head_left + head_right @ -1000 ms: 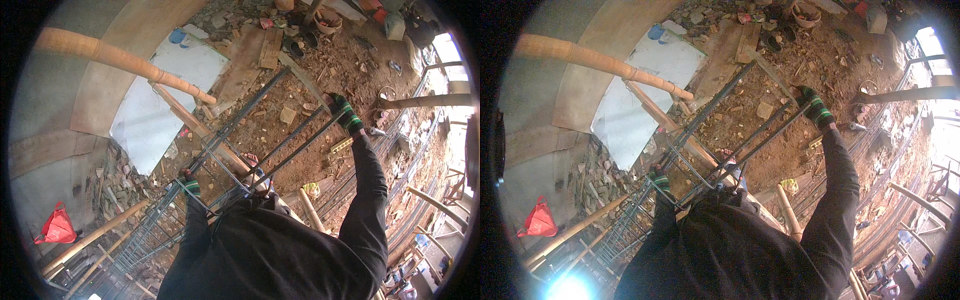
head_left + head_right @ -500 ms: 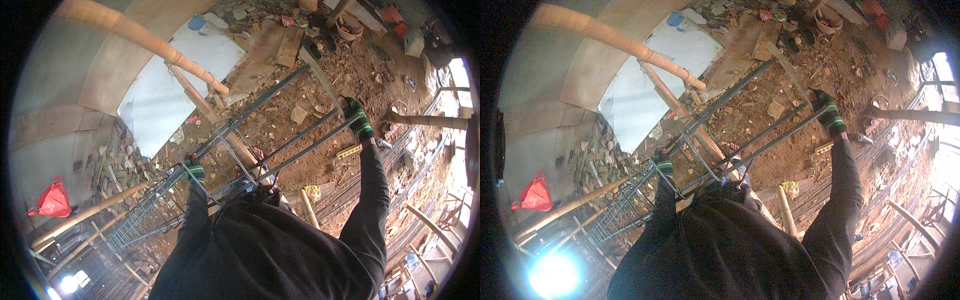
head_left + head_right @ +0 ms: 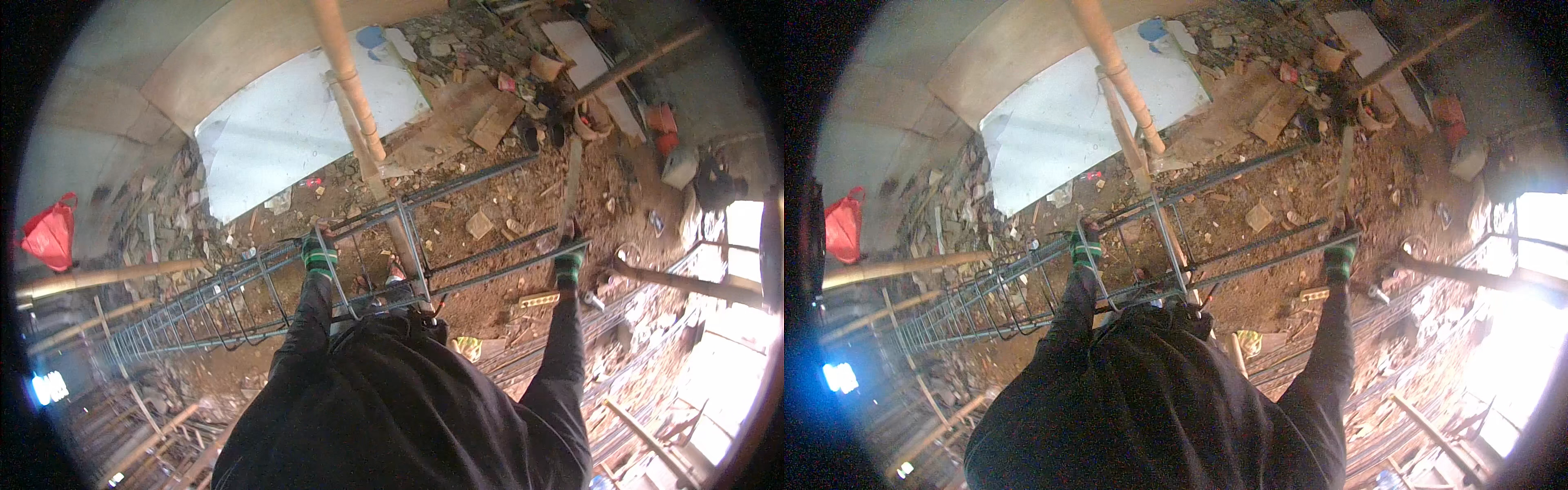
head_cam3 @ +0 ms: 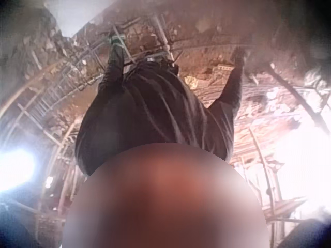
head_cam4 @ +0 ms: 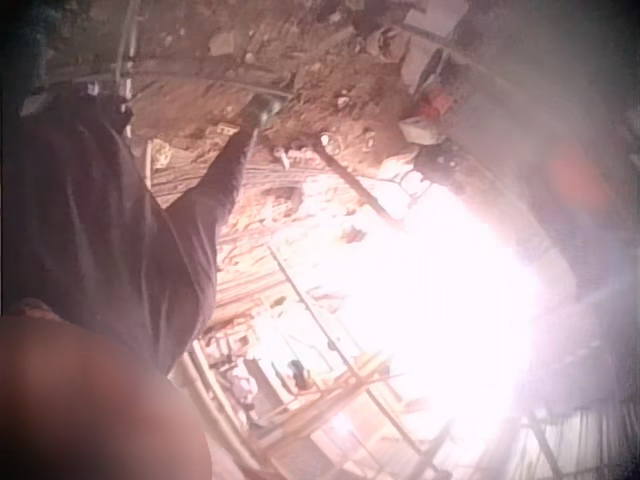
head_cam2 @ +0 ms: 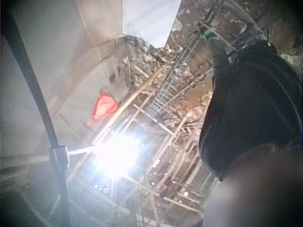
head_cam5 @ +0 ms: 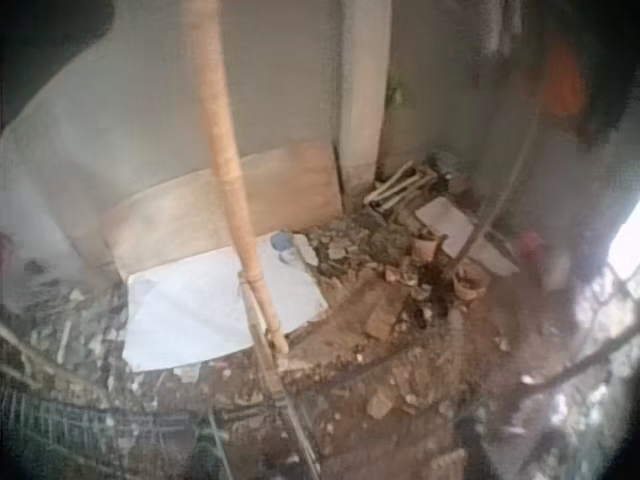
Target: The person assembles a rebar cage by hand on a construction site. They position a long rebar ladder on bamboo scaffolding, then use pliers to twist and secure wire ties at the intersections of the rebar grid.
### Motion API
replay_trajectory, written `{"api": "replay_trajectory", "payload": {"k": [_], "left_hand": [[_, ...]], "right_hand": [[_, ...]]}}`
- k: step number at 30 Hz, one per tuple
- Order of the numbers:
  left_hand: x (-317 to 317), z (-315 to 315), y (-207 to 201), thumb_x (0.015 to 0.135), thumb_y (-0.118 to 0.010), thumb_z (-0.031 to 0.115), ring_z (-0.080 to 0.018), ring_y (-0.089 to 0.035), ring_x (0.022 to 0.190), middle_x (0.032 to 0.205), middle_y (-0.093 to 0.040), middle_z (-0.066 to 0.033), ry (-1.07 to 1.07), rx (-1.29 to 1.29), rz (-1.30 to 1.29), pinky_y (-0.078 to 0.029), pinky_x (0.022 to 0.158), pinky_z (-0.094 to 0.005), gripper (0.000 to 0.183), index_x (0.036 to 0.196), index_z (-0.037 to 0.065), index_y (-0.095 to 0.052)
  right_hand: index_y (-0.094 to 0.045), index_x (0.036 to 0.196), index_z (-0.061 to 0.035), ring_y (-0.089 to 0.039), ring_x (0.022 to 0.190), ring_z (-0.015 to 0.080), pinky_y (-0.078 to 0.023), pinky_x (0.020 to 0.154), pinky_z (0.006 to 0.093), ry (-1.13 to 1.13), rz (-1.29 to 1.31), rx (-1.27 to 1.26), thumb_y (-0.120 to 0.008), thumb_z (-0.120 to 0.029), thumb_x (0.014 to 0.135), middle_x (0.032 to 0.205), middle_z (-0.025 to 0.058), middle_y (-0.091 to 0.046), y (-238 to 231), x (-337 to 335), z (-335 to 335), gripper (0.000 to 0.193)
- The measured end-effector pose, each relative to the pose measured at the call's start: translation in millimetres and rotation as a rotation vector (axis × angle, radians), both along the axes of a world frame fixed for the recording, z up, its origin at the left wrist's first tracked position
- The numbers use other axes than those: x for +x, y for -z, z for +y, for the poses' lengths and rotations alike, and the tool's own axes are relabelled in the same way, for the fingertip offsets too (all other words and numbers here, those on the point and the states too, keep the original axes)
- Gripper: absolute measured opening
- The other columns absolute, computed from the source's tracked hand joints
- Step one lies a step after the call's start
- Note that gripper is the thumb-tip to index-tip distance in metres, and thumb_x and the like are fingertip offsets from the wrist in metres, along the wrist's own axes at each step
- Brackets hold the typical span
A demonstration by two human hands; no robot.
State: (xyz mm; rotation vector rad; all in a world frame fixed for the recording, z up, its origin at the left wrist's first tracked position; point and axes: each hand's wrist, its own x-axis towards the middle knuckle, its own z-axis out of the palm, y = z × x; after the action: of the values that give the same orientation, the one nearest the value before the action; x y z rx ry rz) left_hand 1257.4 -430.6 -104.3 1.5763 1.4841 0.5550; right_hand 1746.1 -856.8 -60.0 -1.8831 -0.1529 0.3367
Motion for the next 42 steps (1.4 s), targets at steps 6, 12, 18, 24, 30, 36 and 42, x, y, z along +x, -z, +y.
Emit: {"api": "replay_trajectory", "payload": {"k": [6,12,18,24,30,36,42], "left_hand": [[-5.6,5.3,27.7,0.095,-0.058,0.024,-0.0266,-0.067,0.069,0.076,-0.070,-0.0108,0.135,0.246,0.241,-0.051,0.067,-0.0384,0.022,0.098,0.006,-0.071],[-12.2,12.0,60.9,0.098,-0.054,0.022,-0.0219,-0.064,0.073,0.088,-0.069,-0.0082,0.101,0.270,0.051,-0.049,0.059,-0.0348,0.022,0.106,0.006,-0.067],[-9.4,15.9,76.0,0.092,-0.061,0.020,-0.0411,-0.065,0.085,0.090,-0.070,-0.0221,-0.074,0.155,-0.099,-0.049,0.077,-0.0483,0.022,0.104,0.003,-0.070],[-3.1,17.6,47.3,0.095,-0.058,0.010,-0.0212,-0.063,0.079,0.088,-0.068,-0.0122,-0.290,-0.236,-0.532,-0.051,0.072,-0.0354,0.015,0.103,0.002,-0.069],[2.4,-9.8,-41.2,0.095,-0.060,0.018,-0.0367,-0.067,0.092,0.101,-0.071,-0.0209,0.097,0.301,0.030,-0.051,0.083,-0.0470,0.029,0.118,0.003,-0.066],[10.3,-15.3,-72.8,0.092,-0.059,0.012,-0.0366,-0.067,0.091,0.097,-0.071,-0.0193,0.047,0.379,-0.024,-0.051,0.079,-0.0444,0.024,0.113,0.005,-0.068],[8.1,-3.7,-50.4,0.091,-0.061,0.014,-0.0300,-0.068,0.089,0.096,-0.072,-0.0154,-0.017,0.161,-0.194,-0.052,0.079,-0.0409,0.022,0.109,0.004,-0.069]], "right_hand": [[-0.056,0.134,-0.0017,-0.058,0.100,0.0174,-0.049,0.086,0.0339,0.104,-0.213,-0.062,-0.059,-0.021,0.100,0.118,0.0069,-0.063,-8.2,-85.3,-8.7,0.040],[-0.054,0.138,-0.0049,-0.057,0.107,0.0319,-0.045,0.093,0.0421,0.174,-0.513,-0.476,-0.068,-0.028,0.094,0.116,0.0174,-0.061,-43.8,-172.5,14.0,0.052],[-0.053,0.136,-0.0122,-0.054,0.106,0.0381,-0.045,0.091,0.0468,0.153,-0.673,-0.823,-0.079,-0.033,0.081,0.118,0.0199,-0.054,-51.4,-199.4,11.4,0.065],[-0.056,0.131,-0.0112,-0.054,0.105,0.0360,-0.046,0.088,0.0501,-0.056,-0.674,-0.828,-0.080,-0.029,0.076,0.112,0.0174,-0.056,-60.1,-201.4,30.5,0.064],[-0.061,0.116,-0.0040,-0.056,0.104,0.0427,-0.046,0.087,0.0528,-0.220,-0.771,-0.725,-0.071,-0.033,0.081,0.116,0.0244,-0.058,-63.6,-207.8,55.0,0.046],[-0.066,0.117,-0.0049,-0.058,0.106,0.0414,-0.047,0.091,0.0484,-0.143,-0.513,-0.459,-0.082,-0.028,0.075,0.112,0.0226,-0.062,-71.1,-216.4,104.5,0.051],[-0.056,0.135,-0.0110,-0.051,0.114,0.0418,-0.037,0.100,0.0554,-0.289,-0.828,-0.683,-0.077,-0.037,0.080,0.127,0.0230,-0.053,-83.8,-212.4,139.6,0.064]]}}
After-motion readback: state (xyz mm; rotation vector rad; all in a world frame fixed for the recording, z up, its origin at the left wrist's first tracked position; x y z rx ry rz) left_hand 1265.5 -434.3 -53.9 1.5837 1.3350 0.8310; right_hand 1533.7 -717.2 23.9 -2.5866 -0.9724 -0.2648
